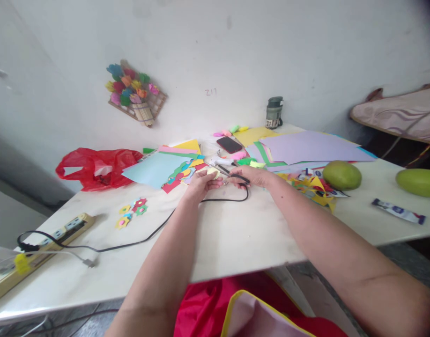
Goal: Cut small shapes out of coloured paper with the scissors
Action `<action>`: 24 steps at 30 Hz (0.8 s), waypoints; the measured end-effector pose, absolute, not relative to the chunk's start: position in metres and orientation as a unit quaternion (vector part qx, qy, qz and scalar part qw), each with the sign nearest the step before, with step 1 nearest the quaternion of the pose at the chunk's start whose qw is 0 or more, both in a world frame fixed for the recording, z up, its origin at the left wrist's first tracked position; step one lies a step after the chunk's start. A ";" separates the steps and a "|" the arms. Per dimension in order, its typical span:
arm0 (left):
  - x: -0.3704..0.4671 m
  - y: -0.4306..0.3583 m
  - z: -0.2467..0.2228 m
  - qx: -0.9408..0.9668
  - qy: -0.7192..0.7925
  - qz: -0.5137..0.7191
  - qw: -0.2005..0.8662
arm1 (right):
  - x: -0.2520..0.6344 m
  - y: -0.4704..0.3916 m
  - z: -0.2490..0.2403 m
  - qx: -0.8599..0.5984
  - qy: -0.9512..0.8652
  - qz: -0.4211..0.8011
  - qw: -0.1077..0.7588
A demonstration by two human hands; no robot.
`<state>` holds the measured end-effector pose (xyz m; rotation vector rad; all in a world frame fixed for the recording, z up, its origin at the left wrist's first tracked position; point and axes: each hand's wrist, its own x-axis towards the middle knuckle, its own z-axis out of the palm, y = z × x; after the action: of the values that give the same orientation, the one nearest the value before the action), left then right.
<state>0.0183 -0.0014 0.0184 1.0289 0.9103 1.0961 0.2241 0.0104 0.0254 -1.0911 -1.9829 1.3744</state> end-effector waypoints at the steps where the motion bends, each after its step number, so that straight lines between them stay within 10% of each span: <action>1: 0.018 -0.001 0.018 0.449 0.398 0.481 0.639 | 0.224 0.010 0.026 -0.400 -0.726 0.504 0.244; 24: 0.018 -0.002 0.020 0.452 0.401 0.483 0.633 | 0.219 0.006 0.028 -0.394 -0.710 0.521 0.263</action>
<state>0.0179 -0.0023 0.0202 1.0346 0.9182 1.1059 0.2194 0.0055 0.0278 -1.0662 -1.9204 1.4101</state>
